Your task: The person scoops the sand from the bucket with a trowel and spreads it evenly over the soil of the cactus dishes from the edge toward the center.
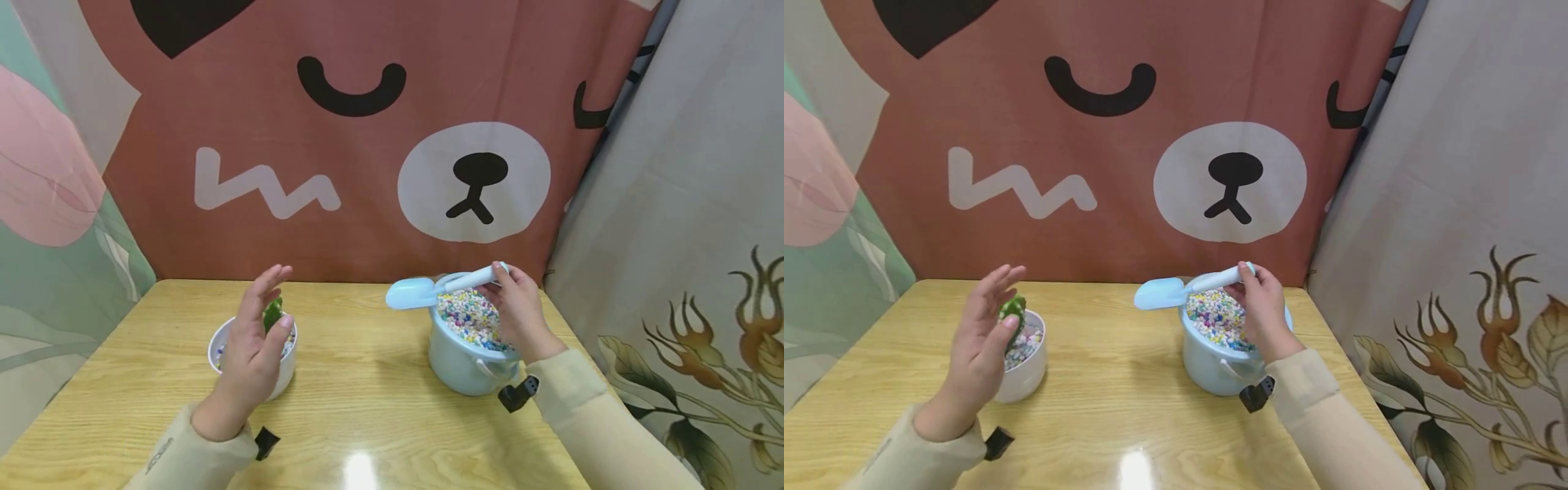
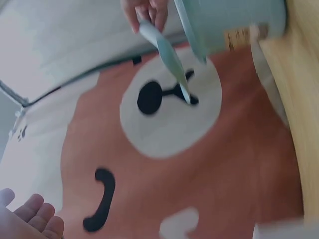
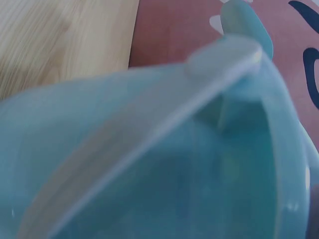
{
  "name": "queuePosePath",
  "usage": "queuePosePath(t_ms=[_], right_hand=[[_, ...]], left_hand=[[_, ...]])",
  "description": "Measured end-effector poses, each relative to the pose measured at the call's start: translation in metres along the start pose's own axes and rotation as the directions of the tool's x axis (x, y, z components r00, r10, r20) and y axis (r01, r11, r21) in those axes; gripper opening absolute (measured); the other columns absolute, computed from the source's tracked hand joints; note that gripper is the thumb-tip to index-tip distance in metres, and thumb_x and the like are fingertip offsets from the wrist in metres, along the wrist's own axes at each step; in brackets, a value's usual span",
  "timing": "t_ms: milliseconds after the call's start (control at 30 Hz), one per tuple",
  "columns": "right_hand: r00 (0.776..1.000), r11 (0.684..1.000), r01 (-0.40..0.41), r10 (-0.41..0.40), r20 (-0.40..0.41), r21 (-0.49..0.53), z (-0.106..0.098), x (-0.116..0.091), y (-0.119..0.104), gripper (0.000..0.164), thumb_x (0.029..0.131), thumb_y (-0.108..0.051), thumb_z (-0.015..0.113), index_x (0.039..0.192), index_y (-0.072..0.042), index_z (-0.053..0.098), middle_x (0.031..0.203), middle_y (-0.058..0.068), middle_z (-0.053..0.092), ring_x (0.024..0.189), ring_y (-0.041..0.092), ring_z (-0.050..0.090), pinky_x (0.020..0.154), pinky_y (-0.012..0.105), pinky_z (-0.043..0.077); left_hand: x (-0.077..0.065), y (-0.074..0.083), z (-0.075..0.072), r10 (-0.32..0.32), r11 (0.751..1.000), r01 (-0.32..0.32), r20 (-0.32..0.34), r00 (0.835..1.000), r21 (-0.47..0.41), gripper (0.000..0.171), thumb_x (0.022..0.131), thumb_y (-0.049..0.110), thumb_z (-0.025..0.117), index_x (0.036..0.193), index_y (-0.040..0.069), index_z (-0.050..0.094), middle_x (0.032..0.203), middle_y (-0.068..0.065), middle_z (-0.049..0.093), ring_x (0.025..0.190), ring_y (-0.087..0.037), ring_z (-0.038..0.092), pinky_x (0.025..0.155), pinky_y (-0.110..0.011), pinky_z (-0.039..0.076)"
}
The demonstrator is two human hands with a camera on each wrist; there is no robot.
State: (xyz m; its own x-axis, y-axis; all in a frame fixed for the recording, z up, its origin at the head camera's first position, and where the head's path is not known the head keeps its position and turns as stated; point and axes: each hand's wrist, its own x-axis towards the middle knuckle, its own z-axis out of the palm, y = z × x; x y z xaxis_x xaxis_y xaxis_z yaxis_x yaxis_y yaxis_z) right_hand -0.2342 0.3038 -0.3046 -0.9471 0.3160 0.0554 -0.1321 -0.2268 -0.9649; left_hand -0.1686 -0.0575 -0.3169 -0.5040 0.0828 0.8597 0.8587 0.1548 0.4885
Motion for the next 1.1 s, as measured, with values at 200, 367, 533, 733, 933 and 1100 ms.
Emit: queuePosePath(t_ms=[200, 367, 533, 733, 933, 1100], right_hand=[[0.999, 0.999, 0.021, -0.019, -0.043, 0.031, -0.013, 0.000, -0.003, 0.023, 0.099, -0.023, 0.054, 0.109, -0.002, 0.053, 0.097, 0.004, 0.058, 0.083, 0.012, 0.065, 0.078, 0.024, 0.055], [0.997, 0.997, 0.034, -0.029, -0.067, 0.070, -0.024, -0.001, -0.007, 0.020, 0.099, -0.022, 0.055, 0.104, -0.003, 0.055, 0.093, 0.002, 0.060, 0.082, 0.012, 0.064, 0.079, 0.025, 0.055], [0.996, 0.995, 0.015, -0.006, -0.090, 0.103, -0.035, -0.002, -0.013, 0.016, 0.098, -0.022, 0.055, 0.102, -0.007, 0.056, 0.098, 0.004, 0.057, 0.084, 0.013, 0.063, 0.078, 0.024, 0.054], [0.992, 0.992, 0.018, -0.002, -0.127, 0.128, -0.053, -0.004, -0.017, 0.017, 0.097, -0.023, 0.057, 0.103, -0.007, 0.056, 0.105, 0.005, 0.052, 0.085, 0.013, 0.063, 0.077, 0.024, 0.055], [0.986, 0.994, 0.040, -0.024, -0.164, 0.099, -0.072, -0.006, -0.017, 0.021, 0.097, -0.025, 0.057, 0.105, -0.006, 0.056, 0.106, 0.006, 0.051, 0.086, 0.013, 0.062, 0.077, 0.022, 0.054], [0.983, 0.994, 0.061, -0.043, -0.179, 0.091, -0.089, -0.008, -0.017, 0.026, 0.096, -0.026, 0.058, 0.107, -0.003, 0.054, 0.105, 0.006, 0.053, 0.086, 0.013, 0.063, 0.078, 0.023, 0.054]], left_hand=[[-0.002, -0.001, 0.035, 0.016, 0.999, -0.014, 0.052, 0.999, -0.039, 0.055, 0.086, -0.004, 0.049, 0.141, -0.004, 0.039, 0.141, -0.011, 0.047, 0.130, -0.026, 0.040, 0.106, -0.032, 0.032], [-0.002, -0.007, 0.052, -0.050, 0.995, 0.060, 0.115, 0.992, -0.081, 0.055, 0.090, -0.003, 0.051, 0.143, 0.001, 0.038, 0.142, -0.013, 0.045, 0.131, -0.025, 0.039, 0.104, -0.035, 0.034], [-0.002, -0.017, 0.067, -0.273, 0.949, 0.300, 0.223, 0.936, -0.097, 0.053, 0.097, 0.002, 0.051, 0.147, 0.007, 0.034, 0.145, -0.012, 0.041, 0.134, -0.025, 0.035, 0.104, -0.048, 0.035], [-0.004, -0.032, 0.092, -0.454, 0.847, 0.515, 0.325, 0.830, -0.132, 0.051, 0.100, 0.015, 0.049, 0.148, 0.009, 0.033, 0.146, -0.013, 0.039, 0.135, -0.029, 0.034, 0.107, -0.053, 0.031], [-0.011, -0.048, 0.122, -0.534, 0.762, 0.625, 0.382, 0.754, -0.170, 0.049, 0.100, 0.018, 0.048, 0.147, 0.008, 0.035, 0.144, -0.014, 0.040, 0.135, -0.031, 0.034, 0.108, -0.050, 0.031], [-0.017, -0.056, 0.144, -0.582, 0.705, 0.682, 0.392, 0.712, -0.192, 0.049, 0.098, 0.018, 0.050, 0.144, 0.006, 0.038, 0.140, -0.016, 0.043, 0.132, -0.033, 0.037, 0.107, -0.053, 0.031]])
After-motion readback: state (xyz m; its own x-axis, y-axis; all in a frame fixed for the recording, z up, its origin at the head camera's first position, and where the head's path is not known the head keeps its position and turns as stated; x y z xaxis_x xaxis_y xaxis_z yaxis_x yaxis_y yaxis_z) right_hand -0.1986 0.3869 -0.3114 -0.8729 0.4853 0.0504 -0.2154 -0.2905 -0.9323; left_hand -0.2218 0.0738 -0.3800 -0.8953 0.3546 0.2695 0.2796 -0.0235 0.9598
